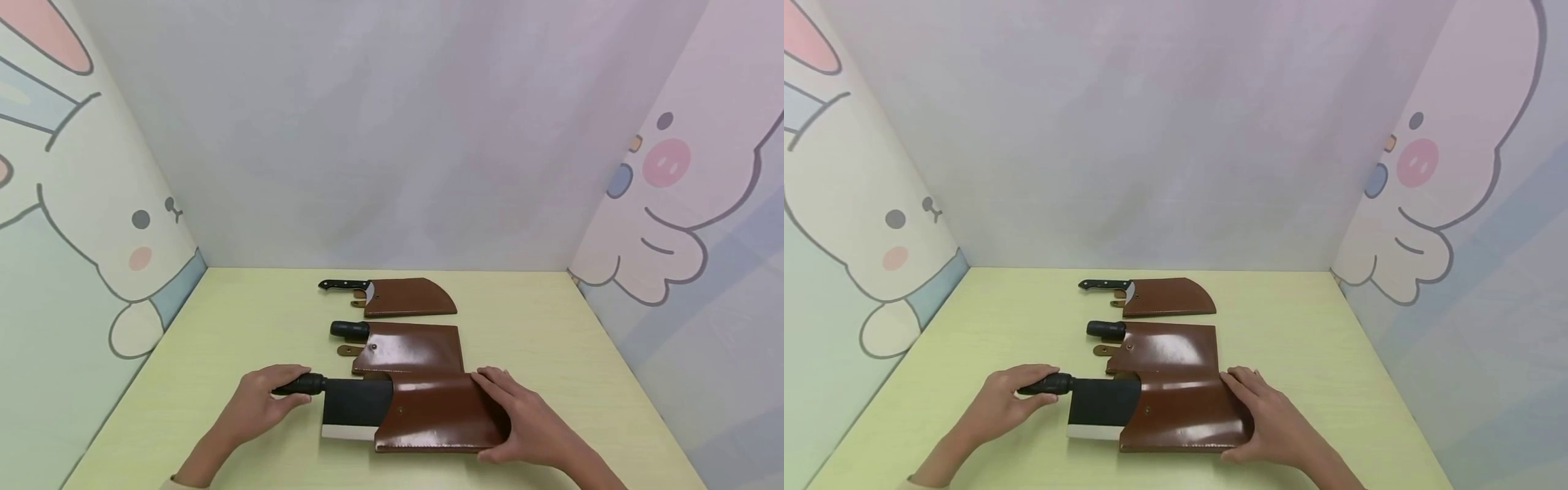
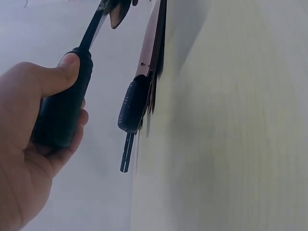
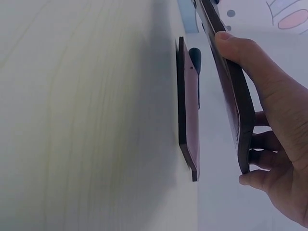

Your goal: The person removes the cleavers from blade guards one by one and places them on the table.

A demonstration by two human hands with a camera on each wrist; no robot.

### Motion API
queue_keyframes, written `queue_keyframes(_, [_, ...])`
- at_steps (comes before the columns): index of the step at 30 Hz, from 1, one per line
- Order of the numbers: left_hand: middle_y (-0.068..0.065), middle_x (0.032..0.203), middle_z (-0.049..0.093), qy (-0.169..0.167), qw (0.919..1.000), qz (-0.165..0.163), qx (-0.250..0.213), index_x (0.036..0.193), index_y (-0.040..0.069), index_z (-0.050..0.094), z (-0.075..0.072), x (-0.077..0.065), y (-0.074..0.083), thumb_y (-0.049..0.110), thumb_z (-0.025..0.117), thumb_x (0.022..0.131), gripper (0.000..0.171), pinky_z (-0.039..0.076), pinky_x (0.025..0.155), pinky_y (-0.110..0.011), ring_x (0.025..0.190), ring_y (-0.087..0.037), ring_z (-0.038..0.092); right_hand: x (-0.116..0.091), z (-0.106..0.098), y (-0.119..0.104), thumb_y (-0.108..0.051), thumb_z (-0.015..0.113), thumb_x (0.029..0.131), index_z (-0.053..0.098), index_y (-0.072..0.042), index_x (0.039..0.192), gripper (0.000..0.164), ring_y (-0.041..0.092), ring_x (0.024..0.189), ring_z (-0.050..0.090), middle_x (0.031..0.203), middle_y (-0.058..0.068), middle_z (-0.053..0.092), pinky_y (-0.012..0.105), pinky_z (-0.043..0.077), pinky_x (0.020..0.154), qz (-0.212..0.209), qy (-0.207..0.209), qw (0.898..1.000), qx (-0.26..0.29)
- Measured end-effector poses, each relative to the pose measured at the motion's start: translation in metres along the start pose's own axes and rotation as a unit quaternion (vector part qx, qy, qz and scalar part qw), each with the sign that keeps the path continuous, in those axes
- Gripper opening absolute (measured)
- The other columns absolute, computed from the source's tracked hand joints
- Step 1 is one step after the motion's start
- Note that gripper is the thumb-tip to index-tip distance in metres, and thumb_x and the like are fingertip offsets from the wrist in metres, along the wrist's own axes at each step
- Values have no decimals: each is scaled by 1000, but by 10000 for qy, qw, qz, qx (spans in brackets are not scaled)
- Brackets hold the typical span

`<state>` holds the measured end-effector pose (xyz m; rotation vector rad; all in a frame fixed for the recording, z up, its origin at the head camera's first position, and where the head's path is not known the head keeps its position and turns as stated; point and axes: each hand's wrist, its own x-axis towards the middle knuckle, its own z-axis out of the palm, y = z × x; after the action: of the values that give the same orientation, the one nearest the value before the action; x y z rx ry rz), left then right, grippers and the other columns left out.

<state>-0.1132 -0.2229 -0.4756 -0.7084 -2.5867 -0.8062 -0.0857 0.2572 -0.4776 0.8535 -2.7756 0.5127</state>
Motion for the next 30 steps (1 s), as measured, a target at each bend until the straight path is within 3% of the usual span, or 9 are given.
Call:
queue_keyframes(18, [6,108,77,124,9999,-105,-48,111,16,79,-16,-10,-7,20,94,72,42,62,79,-36,97,-18,75,-4,-7,12,-65,95,51,54,-15,148,117,35,125,62,148,3,52,46,59,89,-139,106,9998,-46])
queue_keyframes(25, [8,108,76,158,9994,-194,-235,111,20,79,-18,-15,-15,21,94,72,42,55,82,-16,96,-14,74,-9,-9,15,-68,93,53,52,-18,150,117,37,127,61,150,3,51,47,59,90,46,-51,10000,55])
queue_keyframes(30, [7,107,76,133,9993,-178,-299,111,18,79,-20,-16,-18,21,93,73,41,53,82,-12,96,-13,74,-13,-11,17,-71,90,56,51,-20,151,115,26,124,62,149,1,51,38,60,86,197,-164,9995,171])
